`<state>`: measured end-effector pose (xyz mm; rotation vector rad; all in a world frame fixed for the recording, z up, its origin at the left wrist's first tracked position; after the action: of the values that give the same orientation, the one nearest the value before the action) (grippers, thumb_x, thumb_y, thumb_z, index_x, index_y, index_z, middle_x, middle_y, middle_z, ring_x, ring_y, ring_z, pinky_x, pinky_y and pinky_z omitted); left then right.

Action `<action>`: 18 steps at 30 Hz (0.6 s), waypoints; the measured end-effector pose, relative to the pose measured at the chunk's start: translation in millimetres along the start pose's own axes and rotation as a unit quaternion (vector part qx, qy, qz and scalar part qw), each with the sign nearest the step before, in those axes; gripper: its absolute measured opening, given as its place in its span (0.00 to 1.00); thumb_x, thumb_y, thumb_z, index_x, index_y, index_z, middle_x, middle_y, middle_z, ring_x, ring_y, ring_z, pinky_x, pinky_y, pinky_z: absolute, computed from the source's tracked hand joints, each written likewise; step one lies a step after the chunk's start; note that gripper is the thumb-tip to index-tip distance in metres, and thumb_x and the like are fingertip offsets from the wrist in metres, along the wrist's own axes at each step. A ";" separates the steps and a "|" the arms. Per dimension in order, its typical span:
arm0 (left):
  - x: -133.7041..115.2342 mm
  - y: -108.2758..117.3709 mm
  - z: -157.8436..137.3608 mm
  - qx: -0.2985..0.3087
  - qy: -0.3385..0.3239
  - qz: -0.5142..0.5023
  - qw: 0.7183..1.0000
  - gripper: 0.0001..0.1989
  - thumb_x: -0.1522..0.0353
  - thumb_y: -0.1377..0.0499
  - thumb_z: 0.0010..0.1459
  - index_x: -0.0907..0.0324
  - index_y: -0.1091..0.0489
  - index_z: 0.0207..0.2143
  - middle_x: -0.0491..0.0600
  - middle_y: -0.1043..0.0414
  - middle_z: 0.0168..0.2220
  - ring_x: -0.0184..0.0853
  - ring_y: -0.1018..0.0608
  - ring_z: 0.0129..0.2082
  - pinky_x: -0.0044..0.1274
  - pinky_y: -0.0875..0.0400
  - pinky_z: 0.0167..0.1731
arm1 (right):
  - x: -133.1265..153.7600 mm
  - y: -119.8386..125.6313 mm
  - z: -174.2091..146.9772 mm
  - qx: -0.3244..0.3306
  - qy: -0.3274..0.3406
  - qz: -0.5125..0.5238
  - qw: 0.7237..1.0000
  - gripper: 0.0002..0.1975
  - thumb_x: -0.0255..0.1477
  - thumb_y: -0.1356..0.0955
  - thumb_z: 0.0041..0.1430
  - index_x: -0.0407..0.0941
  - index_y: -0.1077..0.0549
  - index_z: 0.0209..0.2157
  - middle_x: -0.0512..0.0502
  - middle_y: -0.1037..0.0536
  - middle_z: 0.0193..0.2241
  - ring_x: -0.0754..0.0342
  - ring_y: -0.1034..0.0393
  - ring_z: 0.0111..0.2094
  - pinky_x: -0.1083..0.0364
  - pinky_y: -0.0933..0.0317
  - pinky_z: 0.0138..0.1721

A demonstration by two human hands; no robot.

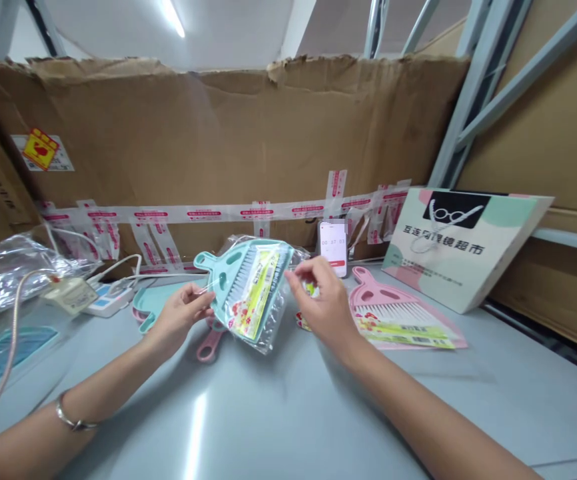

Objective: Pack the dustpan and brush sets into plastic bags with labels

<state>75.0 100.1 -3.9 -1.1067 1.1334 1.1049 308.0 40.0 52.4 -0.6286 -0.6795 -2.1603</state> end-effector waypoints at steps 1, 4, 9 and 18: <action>-1.3 0.0 -0.3 -0.008 -0.011 -0.003 1.000 0.17 0.63 0.35 0.42 0.60 0.43 0.24 0.38 0.35 0.20 0.23 0.29 0.18 0.17 0.32 0.23 | -7.6 -4.6 -7.5 0.040 -0.064 0.043 0.996 0.08 0.34 0.33 0.51 0.44 0.32 0.25 0.50 0.32 0.24 0.56 0.38 0.27 0.55 0.43 0.32; -5.4 -1.3 -5.6 -0.033 -0.038 0.005 0.999 0.18 0.62 0.36 0.42 0.59 0.43 0.23 0.38 0.35 0.20 0.25 0.27 0.19 0.17 0.33 0.21 | -31.2 -26.5 -28.3 0.105 -0.263 0.205 0.937 0.11 0.35 0.29 0.45 0.42 0.30 0.25 0.49 0.28 0.25 0.57 0.36 0.28 0.56 0.43 0.33; -12.6 -14.9 -18.0 -0.041 -0.083 0.021 0.995 0.18 0.62 0.36 0.43 0.60 0.44 0.21 0.38 0.35 0.19 0.25 0.26 0.19 0.19 0.29 0.24 | -45.9 -49.6 -38.8 0.086 -0.357 0.322 0.873 0.18 0.36 0.27 0.38 0.44 0.35 0.28 0.50 0.25 0.24 0.56 0.31 0.26 0.56 0.38 0.30; -134.7 148.9 7.0 -0.394 -0.289 0.244 0.838 0.10 0.68 0.41 0.48 0.60 0.41 0.26 0.42 0.33 0.22 0.34 0.24 0.26 0.24 0.29 0.25 | -78.9 -18.0 -27.7 -0.057 -0.359 0.398 0.842 0.24 0.28 0.25 0.29 0.47 0.38 0.30 0.57 0.25 0.22 0.54 0.28 0.25 0.54 0.31 0.28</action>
<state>-84.1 113.0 118.2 -0.9613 0.4480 2.2635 333.9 73.5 -21.9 -1.5154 -0.5112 -1.1534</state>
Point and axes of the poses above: each hand's wrist, its own z-axis towards the middle knuckle, its own y-axis out of the back of the hand, x = y × z, the point moved 6 cm from there along z, towards the middle knuckle
